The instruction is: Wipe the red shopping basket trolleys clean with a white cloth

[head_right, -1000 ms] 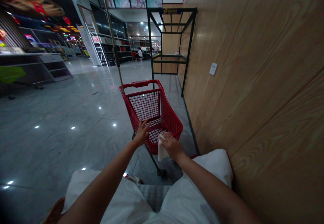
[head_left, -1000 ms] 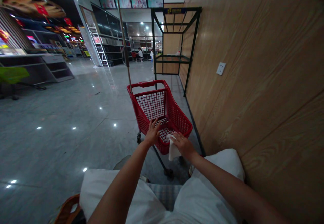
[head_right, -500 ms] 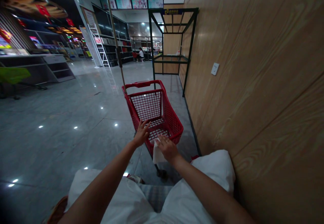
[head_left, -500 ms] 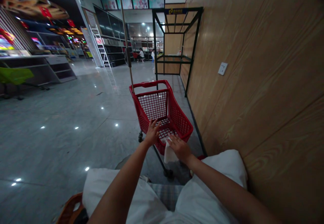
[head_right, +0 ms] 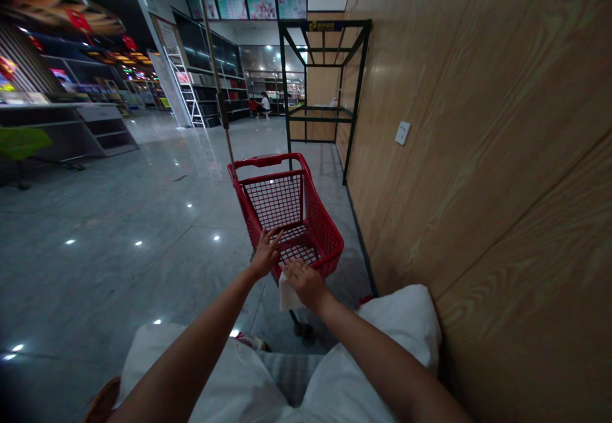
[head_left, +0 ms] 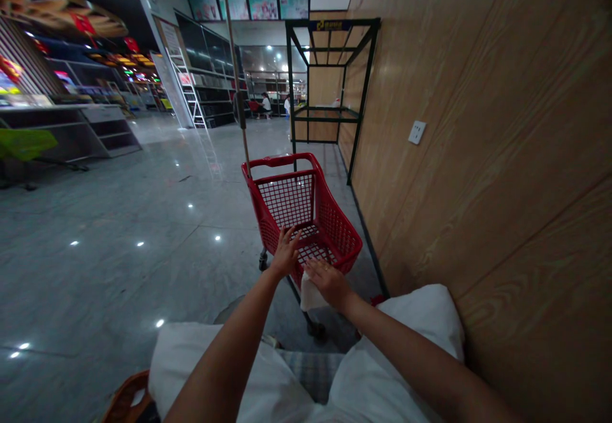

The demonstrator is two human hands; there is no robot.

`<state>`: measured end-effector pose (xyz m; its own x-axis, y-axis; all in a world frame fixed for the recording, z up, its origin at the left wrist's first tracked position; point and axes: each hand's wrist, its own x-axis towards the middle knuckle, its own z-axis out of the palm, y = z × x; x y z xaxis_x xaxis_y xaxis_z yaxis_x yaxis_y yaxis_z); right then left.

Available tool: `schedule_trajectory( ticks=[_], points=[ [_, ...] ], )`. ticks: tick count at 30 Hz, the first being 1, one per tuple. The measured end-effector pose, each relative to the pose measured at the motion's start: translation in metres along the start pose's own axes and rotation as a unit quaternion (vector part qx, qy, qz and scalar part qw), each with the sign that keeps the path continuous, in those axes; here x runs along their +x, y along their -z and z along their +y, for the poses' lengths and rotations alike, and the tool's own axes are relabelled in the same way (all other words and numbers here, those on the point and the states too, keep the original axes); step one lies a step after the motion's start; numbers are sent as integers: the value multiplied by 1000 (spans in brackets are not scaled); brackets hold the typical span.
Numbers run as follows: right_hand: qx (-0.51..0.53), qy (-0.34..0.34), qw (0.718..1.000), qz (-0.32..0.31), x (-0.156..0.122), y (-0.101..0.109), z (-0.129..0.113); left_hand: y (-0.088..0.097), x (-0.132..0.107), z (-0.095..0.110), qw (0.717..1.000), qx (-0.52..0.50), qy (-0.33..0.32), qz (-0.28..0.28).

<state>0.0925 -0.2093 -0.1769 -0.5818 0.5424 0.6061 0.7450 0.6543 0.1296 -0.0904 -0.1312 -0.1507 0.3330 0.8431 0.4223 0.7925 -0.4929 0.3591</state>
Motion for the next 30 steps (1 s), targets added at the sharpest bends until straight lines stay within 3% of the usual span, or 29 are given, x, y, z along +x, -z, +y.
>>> schedule_trajectory(
  ticks=[4,7,10,13,19,21,25,30],
  points=[
    [5,27,999,-18,-15,16,44,4,-2,-4,1000,-5,-4,-5],
    [0,8,1000,-30,-31,27,84,2,-3,-4,1000,-7,-5,-6],
    [4,-12,999,-34,-40,31,107,-2,-1,-2,1000,-2,-7,-4],
    [14,-35,999,-20,-38,29,102,-4,2,-1,1000,-1,-9,5],
    [50,-31,998,-9,-10,12,37,-7,5,-8,999,-1,-45,25],
    [63,-12,998,-9,-2,10,27,-5,4,-12,998,2,-58,19],
    [67,23,997,-33,-8,17,52,2,1,-20,997,21,-73,5],
    [22,-44,996,-74,-25,30,92,9,6,-7,996,75,-45,1]
  ],
)
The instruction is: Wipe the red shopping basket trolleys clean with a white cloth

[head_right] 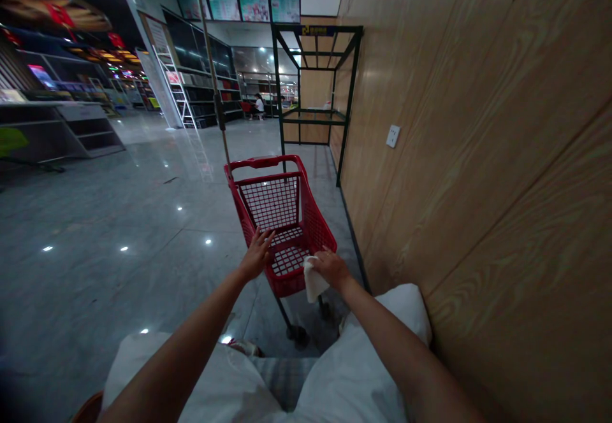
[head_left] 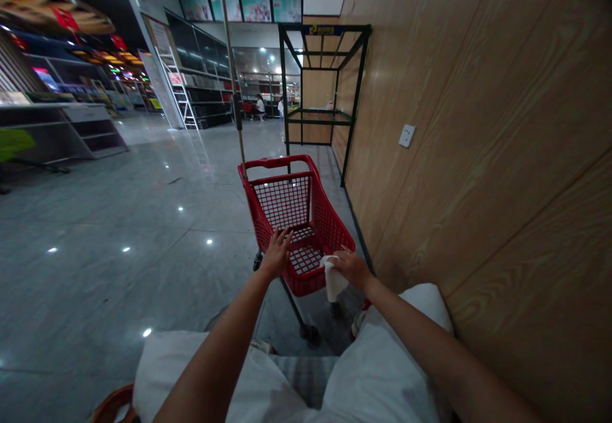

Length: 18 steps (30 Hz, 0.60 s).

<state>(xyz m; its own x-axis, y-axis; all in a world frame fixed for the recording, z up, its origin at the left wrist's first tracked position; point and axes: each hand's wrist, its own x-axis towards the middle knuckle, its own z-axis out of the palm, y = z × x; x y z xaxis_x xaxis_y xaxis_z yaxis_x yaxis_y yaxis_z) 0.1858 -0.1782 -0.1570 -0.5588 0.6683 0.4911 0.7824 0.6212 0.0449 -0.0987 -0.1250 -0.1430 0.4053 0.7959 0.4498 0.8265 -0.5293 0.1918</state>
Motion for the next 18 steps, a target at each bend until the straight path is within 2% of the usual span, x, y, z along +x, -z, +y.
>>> schedule_trajectory(
  ticks=[4,7,9,13,18],
  points=[
    [-18,-42,998,-31,4,3,0,2,-2,40,996,67,48,39],
    [-27,-56,997,-50,11,3,-5,-5,-19,71,995,86,-5,53],
    [-24,-62,997,-45,14,2,-8,-14,-32,83,994,90,-33,59],
    [-13,-74,997,12,19,-11,-24,-25,-45,82,991,99,-28,86],
    [-13,-60,996,61,34,-35,-59,-23,-45,68,989,103,-12,104]
  ],
)
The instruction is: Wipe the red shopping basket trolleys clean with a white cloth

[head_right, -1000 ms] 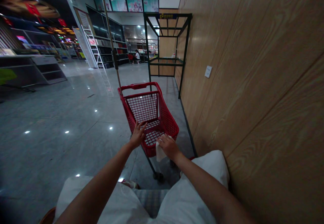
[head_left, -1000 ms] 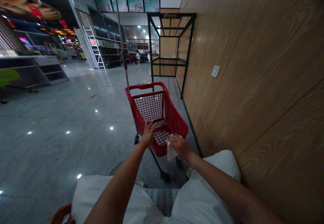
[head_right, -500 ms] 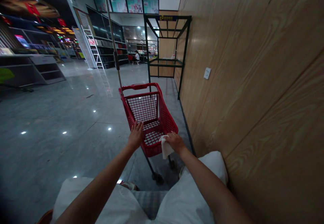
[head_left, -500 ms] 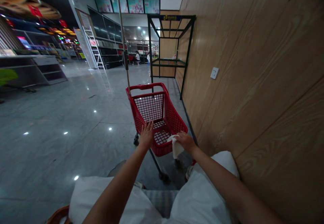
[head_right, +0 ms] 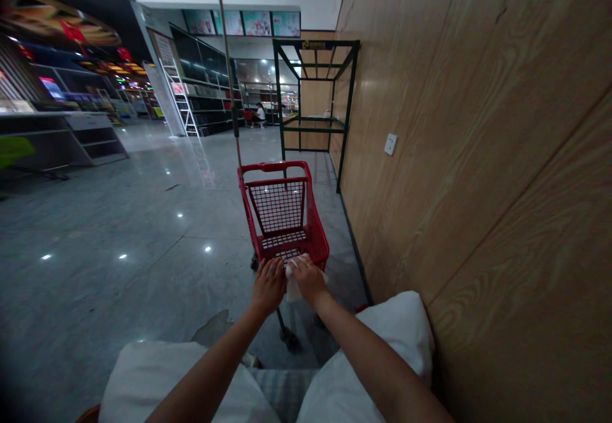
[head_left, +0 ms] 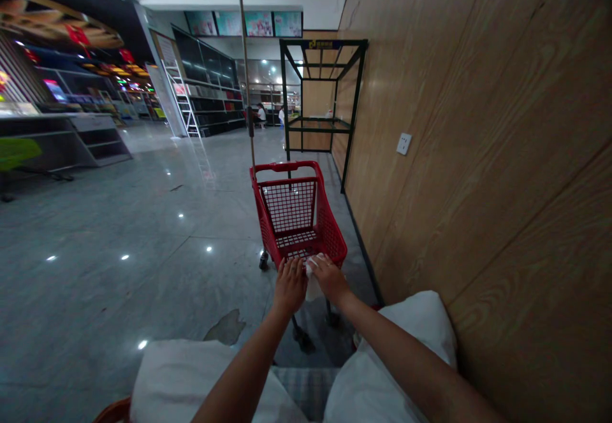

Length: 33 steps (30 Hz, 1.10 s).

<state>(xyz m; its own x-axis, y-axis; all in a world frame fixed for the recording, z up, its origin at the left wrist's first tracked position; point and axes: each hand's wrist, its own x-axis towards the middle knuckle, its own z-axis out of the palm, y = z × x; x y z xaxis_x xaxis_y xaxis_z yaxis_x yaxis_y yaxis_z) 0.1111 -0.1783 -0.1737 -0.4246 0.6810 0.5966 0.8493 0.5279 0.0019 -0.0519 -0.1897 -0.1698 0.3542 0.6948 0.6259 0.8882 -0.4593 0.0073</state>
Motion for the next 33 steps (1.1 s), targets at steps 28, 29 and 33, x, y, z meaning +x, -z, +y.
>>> schedule_trajectory(
  ticks=[28,29,33],
  points=[
    [25,47,997,-57,-2,16,33,12,-9,-37,997,-53,-7,-61],
    [26,48,997,-59,-6,20,45,12,-9,-36,997,-52,-2,-59],
    [9,-5,999,-43,-19,27,61,12,-8,-22,997,-47,28,-57]
  ],
)
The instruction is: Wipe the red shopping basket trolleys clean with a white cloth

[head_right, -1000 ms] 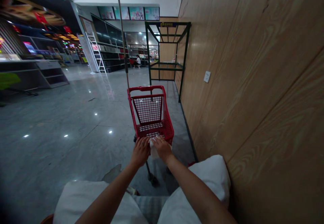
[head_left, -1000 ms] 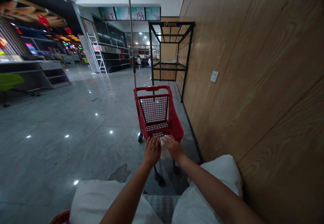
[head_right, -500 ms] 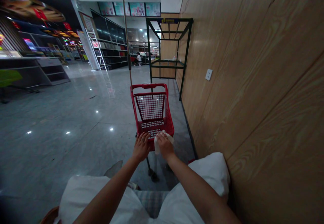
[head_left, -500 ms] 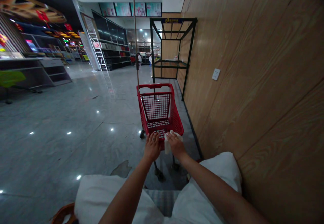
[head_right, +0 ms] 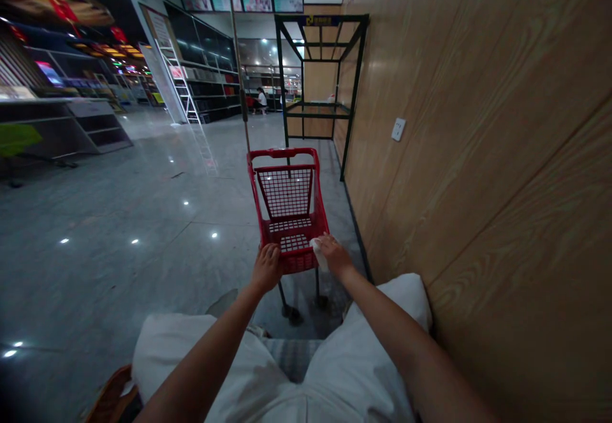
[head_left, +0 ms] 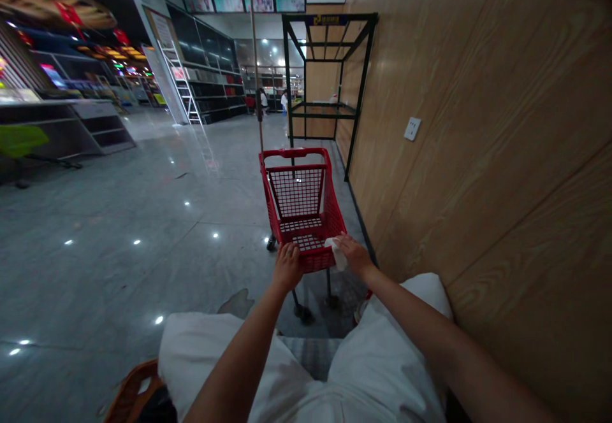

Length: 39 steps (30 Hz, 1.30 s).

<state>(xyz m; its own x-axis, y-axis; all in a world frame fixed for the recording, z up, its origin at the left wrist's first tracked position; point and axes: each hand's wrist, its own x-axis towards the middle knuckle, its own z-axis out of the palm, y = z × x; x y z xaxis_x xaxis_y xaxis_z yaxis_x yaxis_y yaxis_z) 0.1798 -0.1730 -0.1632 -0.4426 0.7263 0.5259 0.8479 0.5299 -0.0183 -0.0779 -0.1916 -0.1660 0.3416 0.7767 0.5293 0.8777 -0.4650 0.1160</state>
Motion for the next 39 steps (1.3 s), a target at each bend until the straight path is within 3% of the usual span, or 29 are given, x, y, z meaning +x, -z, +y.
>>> schedule_trajectory(
  ticks=[5,8,10,14,19,22,25,28,30,34,37,39],
  points=[
    [-8,-29,999,23,10,-21,-57,-3,2,18,999,5,46,15],
    [9,-21,999,22,23,-33,-92,-3,1,15,999,8,35,14],
    [14,-3,1000,11,29,-33,-99,-2,-1,7,1000,8,18,11],
    [7,43,999,-18,24,-18,-68,2,-4,-8,1000,-5,-21,-4],
    [-15,-5,1000,-8,2,-7,-20,-3,-3,-1,1000,-14,-5,-5],
    [-27,-43,998,21,0,-14,-33,-10,1,13,1000,-14,23,11],
    [-32,-40,998,44,9,-28,-69,-14,4,23,999,-7,45,27],
    [-27,-30,998,48,19,-34,-96,-12,4,20,999,0,43,30],
    [-19,-9,999,30,21,-31,-95,-8,2,12,999,-2,26,20],
    [-21,16,1000,-10,12,-12,-53,-3,-1,-2,1000,-12,-2,-6],
    [-37,-12,999,-8,0,-2,-22,-8,-2,0,1000,-15,9,1],
    [-46,-37,998,-3,-3,0,-16,-12,-1,6,1000,-16,18,13]
  ],
)
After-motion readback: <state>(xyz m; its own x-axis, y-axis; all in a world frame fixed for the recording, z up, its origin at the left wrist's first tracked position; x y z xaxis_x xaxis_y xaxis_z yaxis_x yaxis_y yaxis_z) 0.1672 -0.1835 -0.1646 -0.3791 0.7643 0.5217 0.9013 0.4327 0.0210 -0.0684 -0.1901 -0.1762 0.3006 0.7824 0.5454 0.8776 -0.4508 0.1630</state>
